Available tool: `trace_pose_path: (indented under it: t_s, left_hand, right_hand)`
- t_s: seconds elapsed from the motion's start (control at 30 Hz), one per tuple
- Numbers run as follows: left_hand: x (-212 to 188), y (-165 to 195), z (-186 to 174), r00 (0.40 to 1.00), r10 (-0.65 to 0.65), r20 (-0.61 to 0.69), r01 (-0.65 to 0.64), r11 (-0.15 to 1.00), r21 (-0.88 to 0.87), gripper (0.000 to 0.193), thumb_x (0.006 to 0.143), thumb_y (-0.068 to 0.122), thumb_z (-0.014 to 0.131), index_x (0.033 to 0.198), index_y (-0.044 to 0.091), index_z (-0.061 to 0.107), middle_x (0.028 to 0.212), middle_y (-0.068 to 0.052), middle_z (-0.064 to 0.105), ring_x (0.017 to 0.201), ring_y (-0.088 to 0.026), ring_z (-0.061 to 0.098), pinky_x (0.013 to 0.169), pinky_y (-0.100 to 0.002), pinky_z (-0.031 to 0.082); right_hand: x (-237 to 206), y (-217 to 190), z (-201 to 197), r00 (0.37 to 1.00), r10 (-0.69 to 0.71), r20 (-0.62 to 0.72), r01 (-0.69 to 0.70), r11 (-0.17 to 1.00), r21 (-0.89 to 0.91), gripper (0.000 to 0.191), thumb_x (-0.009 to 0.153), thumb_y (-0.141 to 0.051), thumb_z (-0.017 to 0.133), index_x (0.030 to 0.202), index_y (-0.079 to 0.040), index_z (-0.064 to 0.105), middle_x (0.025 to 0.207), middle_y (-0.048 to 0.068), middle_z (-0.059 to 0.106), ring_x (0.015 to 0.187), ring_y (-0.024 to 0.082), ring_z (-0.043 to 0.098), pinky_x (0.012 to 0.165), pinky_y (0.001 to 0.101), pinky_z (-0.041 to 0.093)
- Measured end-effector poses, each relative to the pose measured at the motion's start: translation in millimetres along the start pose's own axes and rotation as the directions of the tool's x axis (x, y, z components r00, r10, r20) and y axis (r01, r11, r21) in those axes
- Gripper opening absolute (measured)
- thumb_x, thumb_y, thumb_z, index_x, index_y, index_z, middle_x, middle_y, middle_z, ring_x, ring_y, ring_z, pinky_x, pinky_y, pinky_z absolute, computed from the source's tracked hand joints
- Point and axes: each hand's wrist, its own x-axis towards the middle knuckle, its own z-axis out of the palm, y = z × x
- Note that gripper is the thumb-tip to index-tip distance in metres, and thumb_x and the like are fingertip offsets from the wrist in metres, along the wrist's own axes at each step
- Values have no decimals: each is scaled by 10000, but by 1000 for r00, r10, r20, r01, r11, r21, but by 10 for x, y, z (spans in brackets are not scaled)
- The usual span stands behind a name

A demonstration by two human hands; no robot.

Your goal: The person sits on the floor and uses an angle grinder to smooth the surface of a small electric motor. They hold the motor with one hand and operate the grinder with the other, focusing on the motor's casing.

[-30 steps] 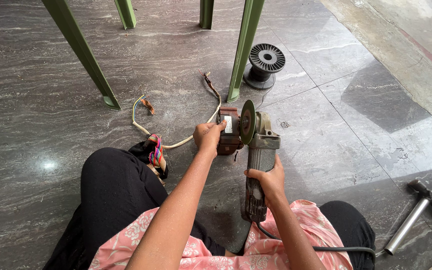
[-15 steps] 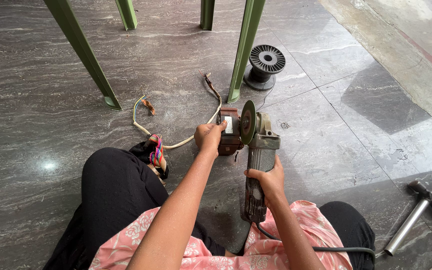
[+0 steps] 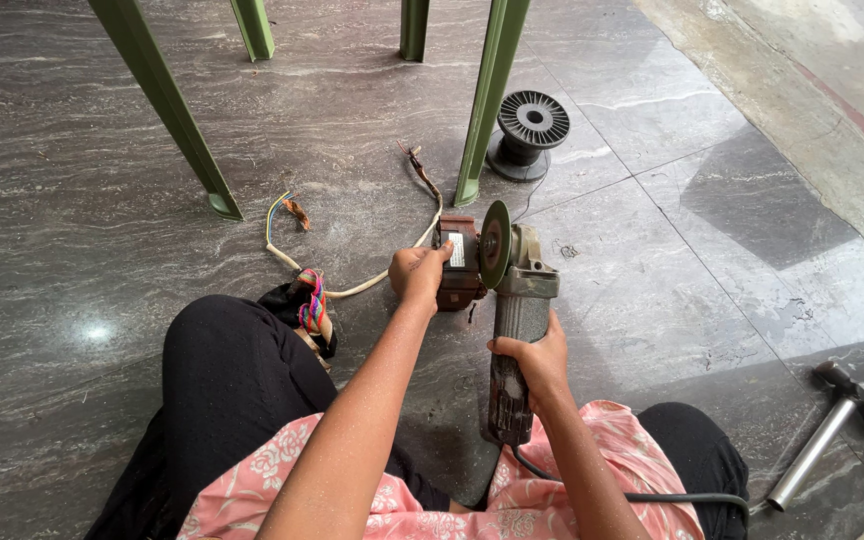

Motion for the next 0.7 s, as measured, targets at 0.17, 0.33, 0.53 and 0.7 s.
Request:
trace_pose_path:
  t_s: [0.17, 0.33, 0.53, 0.7]
  left_hand:
    - [-7, 4, 0, 1000, 8, -14, -8, 1000, -17, 284, 766, 309, 867, 797, 35, 802, 786, -97, 770, 756, -210, 738, 716, -387, 562]
    - [-5, 23, 12, 1000, -18, -16, 19, 1000, 22, 304, 768, 327, 868, 799, 30, 807, 789, -104, 771, 769, -216, 736, 728, -393, 559]
    - [-1, 13, 16, 1000, -12, -14, 12, 1000, 26, 298, 781, 325, 863, 787, 34, 797, 759, -92, 754, 756, -206, 730, 715, -388, 562]
    - [5, -1, 10, 1000, 1, -1, -1, 1000, 23, 288, 792, 318, 854, 778, 38, 790, 741, -89, 746, 743, -207, 731, 703, -391, 564]
  right_hand:
    - [-11, -22, 9, 1000, 19, 6, -19, 1000, 13, 649, 588, 105, 762, 1181, -6, 524, 846, 142, 664, 599, 237, 685, 507, 382, 589]
    - [-12, -33, 16, 1000, 19, 5, -19, 1000, 7, 642, 592, 107, 763, 1180, 1, 527, 844, 144, 666, 600, 242, 685, 505, 384, 587]
    - [1, 2, 2, 1000, 1, 4, -1, 1000, 2, 635, 590, 105, 772, 1169, 5, 532, 850, 144, 674, 604, 239, 690, 515, 379, 591]
    - [6, 22, 1, 1000, 5, 6, -5, 1000, 16, 640, 582, 105, 775, 1164, 6, 527, 846, 142, 674, 600, 241, 690, 512, 384, 593]
